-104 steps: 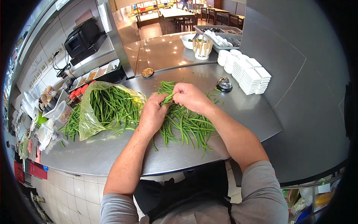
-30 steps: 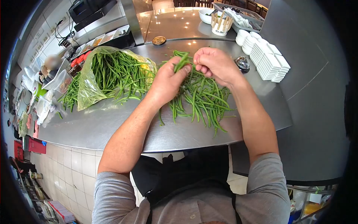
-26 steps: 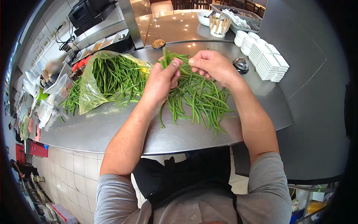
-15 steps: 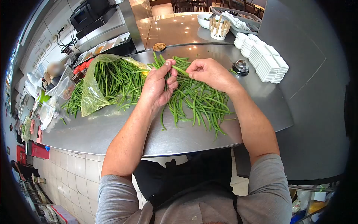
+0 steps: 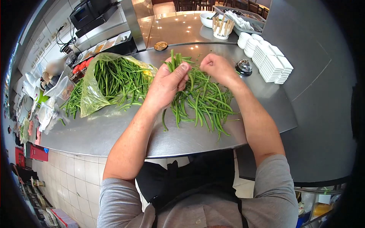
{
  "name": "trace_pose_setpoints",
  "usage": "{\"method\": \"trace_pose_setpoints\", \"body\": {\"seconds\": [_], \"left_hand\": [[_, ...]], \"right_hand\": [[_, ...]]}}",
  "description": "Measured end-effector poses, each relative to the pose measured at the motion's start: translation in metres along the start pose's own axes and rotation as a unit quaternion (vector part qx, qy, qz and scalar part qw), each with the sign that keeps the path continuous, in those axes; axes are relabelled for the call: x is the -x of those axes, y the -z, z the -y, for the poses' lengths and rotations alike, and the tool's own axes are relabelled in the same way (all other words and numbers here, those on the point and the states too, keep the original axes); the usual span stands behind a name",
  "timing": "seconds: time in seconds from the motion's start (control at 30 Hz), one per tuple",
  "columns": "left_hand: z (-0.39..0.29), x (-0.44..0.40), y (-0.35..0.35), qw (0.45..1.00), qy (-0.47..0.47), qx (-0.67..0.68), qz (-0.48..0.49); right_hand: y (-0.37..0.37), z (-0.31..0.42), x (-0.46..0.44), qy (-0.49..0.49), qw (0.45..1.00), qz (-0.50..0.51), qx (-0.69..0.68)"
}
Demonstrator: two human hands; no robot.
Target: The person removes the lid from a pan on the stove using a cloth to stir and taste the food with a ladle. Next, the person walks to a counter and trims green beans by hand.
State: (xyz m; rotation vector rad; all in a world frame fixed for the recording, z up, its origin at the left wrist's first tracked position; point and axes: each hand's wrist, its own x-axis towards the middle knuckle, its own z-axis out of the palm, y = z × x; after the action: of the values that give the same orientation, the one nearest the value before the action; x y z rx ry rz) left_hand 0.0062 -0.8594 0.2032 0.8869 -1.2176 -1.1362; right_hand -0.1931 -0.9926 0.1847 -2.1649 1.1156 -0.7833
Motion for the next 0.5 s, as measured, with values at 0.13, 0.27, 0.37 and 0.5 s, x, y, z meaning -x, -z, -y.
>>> {"method": "trace_pose_setpoints", "body": {"seconds": [0.13, 0.27, 0.37, 0.5], "left_hand": [[0.006, -0.006, 0.01, 0.973, 0.069, 0.209, -0.07], [0.014, -0.013, 0.027, 0.924, 0.135, 0.339, -0.112], [0.018, -0.014, 0.031, 0.895, 0.163, 0.395, -0.125], [0.021, -0.016, 0.035, 0.872, 0.185, 0.434, -0.131]], "right_hand": [[-0.021, -0.001, -0.004, 0.069, 0.998, -0.003, -0.005], [-0.001, 0.029, 0.006, -0.08, 0.966, 0.165, -0.184], [-0.017, 0.004, -0.001, 0.139, 0.99, 0.023, -0.005], [-0.021, -0.013, -0.001, 0.156, 0.975, 0.04, 0.153]]}}
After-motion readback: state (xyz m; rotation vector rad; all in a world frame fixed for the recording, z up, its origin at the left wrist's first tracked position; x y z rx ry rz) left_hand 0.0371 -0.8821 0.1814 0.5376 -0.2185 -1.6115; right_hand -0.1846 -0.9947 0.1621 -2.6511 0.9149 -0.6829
